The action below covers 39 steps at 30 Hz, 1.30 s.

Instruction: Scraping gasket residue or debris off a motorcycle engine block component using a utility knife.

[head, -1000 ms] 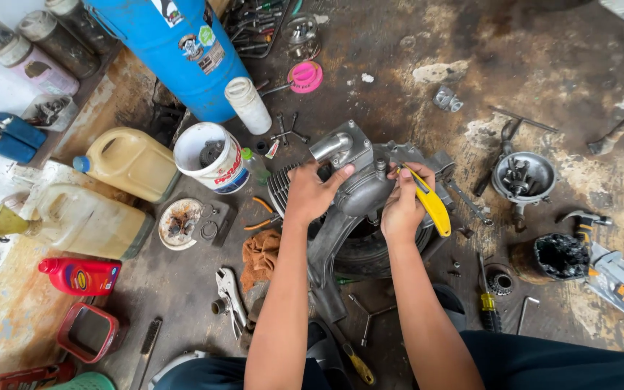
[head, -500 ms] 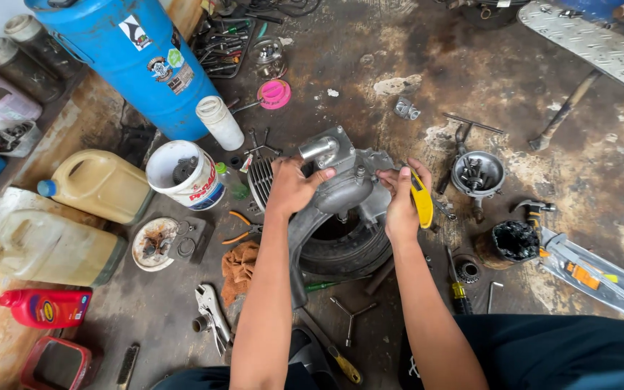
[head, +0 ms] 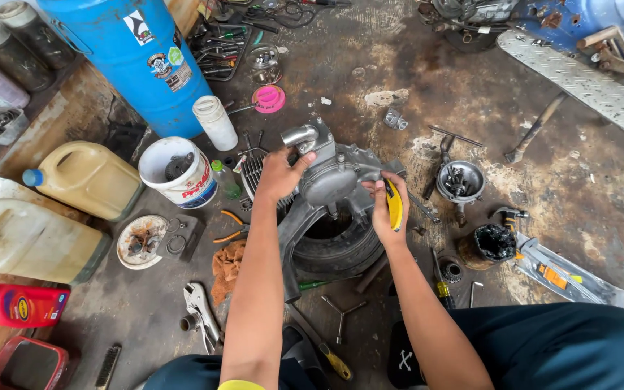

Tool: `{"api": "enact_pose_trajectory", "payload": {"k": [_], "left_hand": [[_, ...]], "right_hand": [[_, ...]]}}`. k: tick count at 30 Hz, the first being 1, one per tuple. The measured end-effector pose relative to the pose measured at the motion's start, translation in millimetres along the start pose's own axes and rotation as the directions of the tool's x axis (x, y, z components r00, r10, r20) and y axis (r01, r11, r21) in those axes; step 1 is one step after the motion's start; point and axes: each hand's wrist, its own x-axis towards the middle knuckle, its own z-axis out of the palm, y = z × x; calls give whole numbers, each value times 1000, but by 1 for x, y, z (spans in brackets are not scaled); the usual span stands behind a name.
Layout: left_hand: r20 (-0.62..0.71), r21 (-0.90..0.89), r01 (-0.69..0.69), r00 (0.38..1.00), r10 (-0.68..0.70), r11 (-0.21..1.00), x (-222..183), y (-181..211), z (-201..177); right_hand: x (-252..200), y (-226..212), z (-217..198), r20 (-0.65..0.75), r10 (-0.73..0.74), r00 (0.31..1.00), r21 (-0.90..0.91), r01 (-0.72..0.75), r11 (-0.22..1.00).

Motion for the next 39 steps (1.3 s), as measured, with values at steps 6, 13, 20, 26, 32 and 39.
{"api": "enact_pose_trajectory", "payload": {"k": [6, 13, 20, 26, 32, 39], "left_hand": [[-157, 205, -50, 984, 83, 977, -26, 20, 1], [-404, 383, -4, 899, 171, 924, -52, 19, 43], [-755, 313, -92, 579, 307, 945, -72, 62, 83], [-828, 189, -59, 527, 191, 980, -68, 61, 95], [-833, 65, -179, 533, 152, 982, -67, 44, 84], [-853, -15, -149, 517, 65, 989, -74, 46, 49]], "right_hand": [[-22, 52, -31, -32, -47, 998, -63, 45, 997], [-109, 176, -84, -296, 114, 948, -609, -279, 742], [-144, 238, -116, -10, 488, 873, -938, -177, 297], [-144, 260, -115, 69, 442, 894, -969, -46, 245], [-103, 261, -145, -245, 227, 943, -901, -308, 306], [-76, 334, -170, -202, 129, 971, -942, -228, 245]]}}
